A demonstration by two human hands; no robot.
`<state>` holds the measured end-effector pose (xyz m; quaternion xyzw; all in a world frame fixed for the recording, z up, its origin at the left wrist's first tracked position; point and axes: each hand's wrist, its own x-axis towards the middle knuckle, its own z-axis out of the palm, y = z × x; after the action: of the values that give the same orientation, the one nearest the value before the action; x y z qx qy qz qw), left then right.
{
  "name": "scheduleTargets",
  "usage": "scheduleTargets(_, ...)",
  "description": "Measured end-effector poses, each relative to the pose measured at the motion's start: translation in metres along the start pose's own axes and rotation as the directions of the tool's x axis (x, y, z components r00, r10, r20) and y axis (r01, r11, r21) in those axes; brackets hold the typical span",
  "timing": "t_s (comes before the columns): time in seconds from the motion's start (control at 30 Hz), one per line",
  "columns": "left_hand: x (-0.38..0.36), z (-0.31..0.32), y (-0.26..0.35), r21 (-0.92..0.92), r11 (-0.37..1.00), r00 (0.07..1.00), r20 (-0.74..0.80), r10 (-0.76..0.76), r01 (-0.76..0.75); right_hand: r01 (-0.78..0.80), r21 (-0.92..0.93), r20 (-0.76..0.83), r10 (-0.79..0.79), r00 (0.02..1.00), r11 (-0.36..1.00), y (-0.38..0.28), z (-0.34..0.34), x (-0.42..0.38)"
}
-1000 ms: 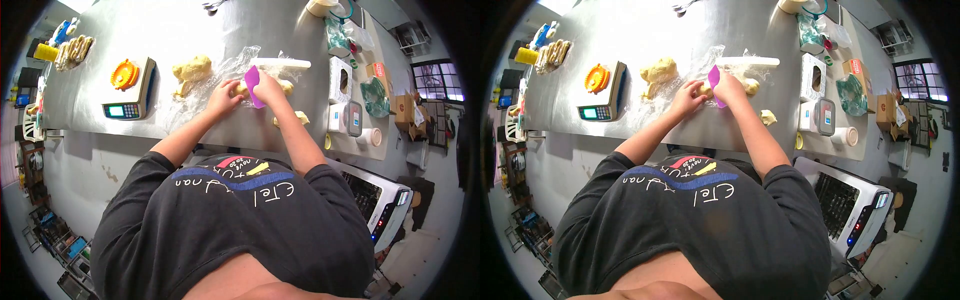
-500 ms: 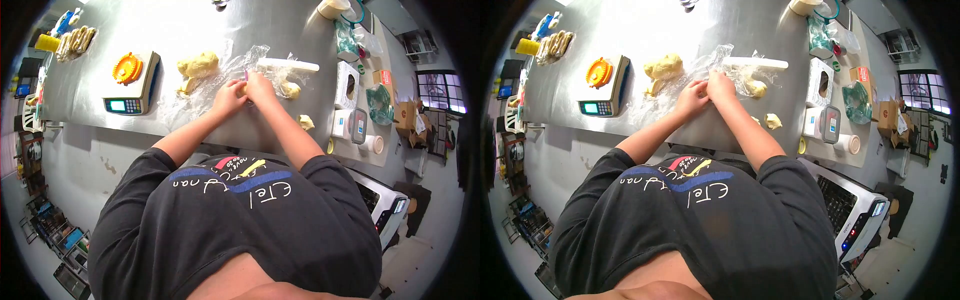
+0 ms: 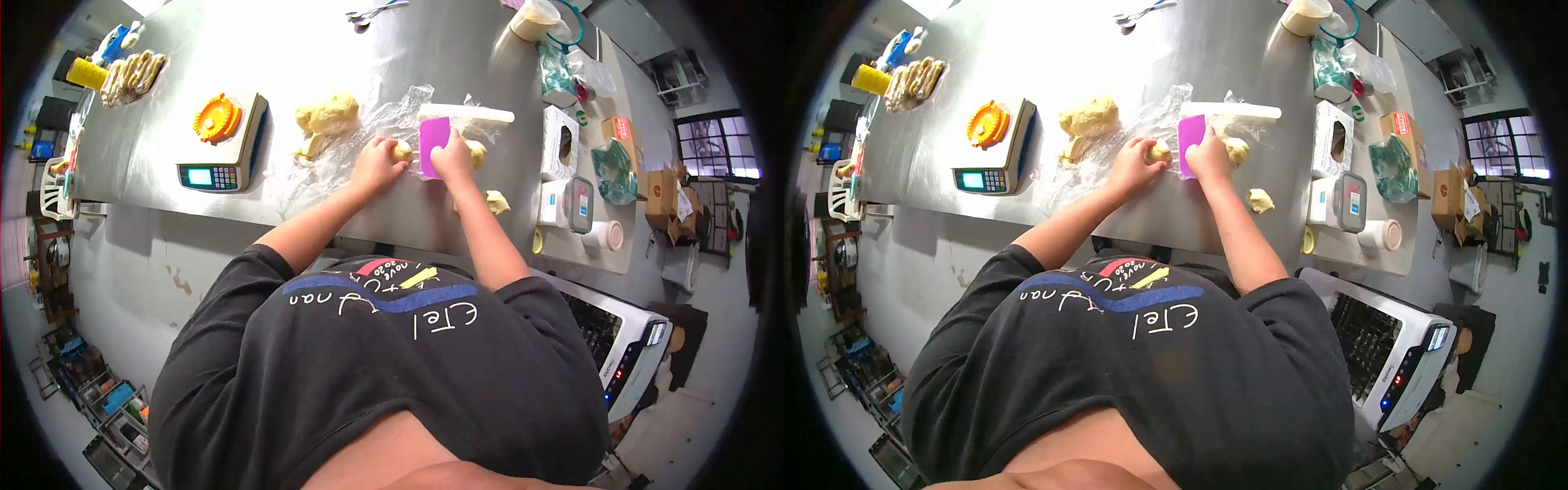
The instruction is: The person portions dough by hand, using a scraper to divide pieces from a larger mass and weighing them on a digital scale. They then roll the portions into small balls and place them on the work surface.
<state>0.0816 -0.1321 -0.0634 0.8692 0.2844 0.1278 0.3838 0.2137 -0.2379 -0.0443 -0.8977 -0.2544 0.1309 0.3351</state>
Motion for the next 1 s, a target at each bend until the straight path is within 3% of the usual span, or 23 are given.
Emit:
scheduleTargets(0.13,0.007,0.001,0.007,0.191,0.982,0.994,-0.104,0.023,-0.003,0.095,0.064,-0.036,-0.093,0.995,0.993,-0.033,-0.044,-0.009)
scheduleTargets(0.17,0.013,-0.006,0.009,-0.197,0.98,0.992,-0.125,0.014,-0.039,0.138,0.131,-0.026,-0.136,0.99,0.982,-0.035,-0.048,-0.008)
scheduleTargets(0.2,0.018,-0.016,0.014,-0.552,0.83,0.99,-0.143,-0.001,-0.079,0.143,0.134,-0.028,-0.14,0.99,0.981,-0.044,-0.056,-0.012)
scheduleTargets(0.23,0.022,-0.025,0.033,-0.873,0.457,0.98,0.107,-0.167,0.173,0.193,0.249,0.033,-0.207,0.978,0.949,-0.058,-0.066,-0.021)
scheduleTargets(0.27,0.023,-0.047,0.048,-0.907,0.106,0.912,0.4,-0.088,0.407,0.231,0.364,0.086,-0.279,0.956,0.903,-0.067,-0.072,-0.026)
scheduleTargets(0.33,0.018,-0.082,0.074,-0.771,-0.137,0.777,0.629,-0.015,0.622,0.308,0.302,0.144,-0.362,0.921,0.902,-0.071,-0.066,-0.026)
scheduleTargets(0.4,0.015,-0.09,0.083,-0.779,-0.111,0.782,0.623,-0.028,0.617,0.401,0.16,0.015,-0.408,0.913,0.902,-0.073,-0.051,-0.03)
scheduleTargets(0.47,0.013,-0.088,0.082,-0.781,-0.09,0.781,0.623,-0.041,0.618,0.335,0.144,0.091,-0.35,0.932,0.931,-0.079,-0.055,-0.035)
scheduleTargets(0.53,0.011,-0.082,0.076,-0.825,0.02,0.812,0.552,-0.192,0.565,0.339,0.132,0.145,-0.356,0.923,0.932,-0.082,-0.056,-0.037)
scheduleTargets(0.57,0.011,-0.081,0.071,-0.826,0.02,0.813,0.55,-0.193,0.563,0.341,0.132,0.146,-0.358,0.922,0.931,-0.082,-0.056,-0.036)
scheduleTargets(0.63,0.006,-0.084,0.066,-0.817,0.025,0.793,0.552,-0.256,0.577,0.326,0.236,0.296,-0.387,0.873,0.916,-0.083,-0.058,-0.031)
scheduleTargets(0.73,-0.002,-0.09,0.054,-0.794,0.038,0.781,0.586,-0.218,0.607,0.302,0.328,0.42,-0.424,0.802,0.895,-0.085,-0.063,-0.027)
scheduleTargets(0.97,-0.015,-0.097,0.032,-0.772,0.221,0.762,0.457,-0.46,0.596,0.366,0.267,0.412,-0.449,0.793,0.892,-0.106,-0.043,-0.04)
scheduleTargets(1.0,-0.017,-0.098,0.029,-0.791,0.23,0.772,0.415,-0.481,0.568,0.288,0.214,0.416,-0.354,0.838,0.933,-0.119,-0.039,-0.048)
